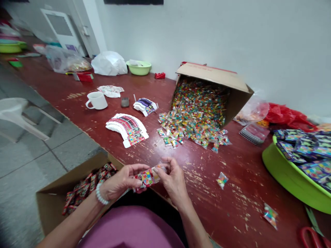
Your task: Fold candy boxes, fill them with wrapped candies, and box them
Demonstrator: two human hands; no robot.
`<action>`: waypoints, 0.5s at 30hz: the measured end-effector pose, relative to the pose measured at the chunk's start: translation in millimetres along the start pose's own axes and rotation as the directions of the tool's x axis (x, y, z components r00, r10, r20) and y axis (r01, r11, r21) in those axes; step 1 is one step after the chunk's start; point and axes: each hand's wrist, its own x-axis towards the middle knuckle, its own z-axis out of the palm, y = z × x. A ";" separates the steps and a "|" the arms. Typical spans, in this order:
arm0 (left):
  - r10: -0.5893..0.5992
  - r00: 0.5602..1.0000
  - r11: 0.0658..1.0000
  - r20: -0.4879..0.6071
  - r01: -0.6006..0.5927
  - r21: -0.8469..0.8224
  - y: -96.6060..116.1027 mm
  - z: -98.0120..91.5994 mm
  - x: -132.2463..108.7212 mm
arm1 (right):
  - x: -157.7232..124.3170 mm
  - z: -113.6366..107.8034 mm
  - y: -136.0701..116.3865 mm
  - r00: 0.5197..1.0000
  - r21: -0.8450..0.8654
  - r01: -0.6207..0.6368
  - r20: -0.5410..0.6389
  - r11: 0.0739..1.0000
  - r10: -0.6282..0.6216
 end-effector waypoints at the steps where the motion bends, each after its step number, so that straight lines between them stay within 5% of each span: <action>1: -0.032 0.996 0.999 0.078 0.030 0.032 -2.4 2.2 0.5 | 0.9 -0.4 -1.3 1.000 -0.028 0.001 0.007 1.000 -0.001; 4: -0.101 0.975 0.993 0.197 0.086 0.084 -7.9 10.6 3.8 | 3.3 -0.7 -3.3 0.998 -0.180 0.059 0.028 0.982 -0.055; 8: -0.036 0.977 0.999 0.210 0.040 -0.011 -14.9 18.3 9.6 | 2.9 1.1 -6.9 0.973 -0.408 0.209 0.000 0.889 -0.230; 13: 0.051 0.995 0.998 0.089 -0.048 -0.044 -16.6 20.5 12.4 | -5.9 4.6 -12.0 0.889 -0.556 0.444 0.177 0.703 -0.422; 15: 0.066 0.998 0.995 0.023 -0.064 -0.071 -13.5 20.7 12.3 | -8.8 4.6 -10.3 0.883 -0.529 0.443 0.116 0.723 -0.456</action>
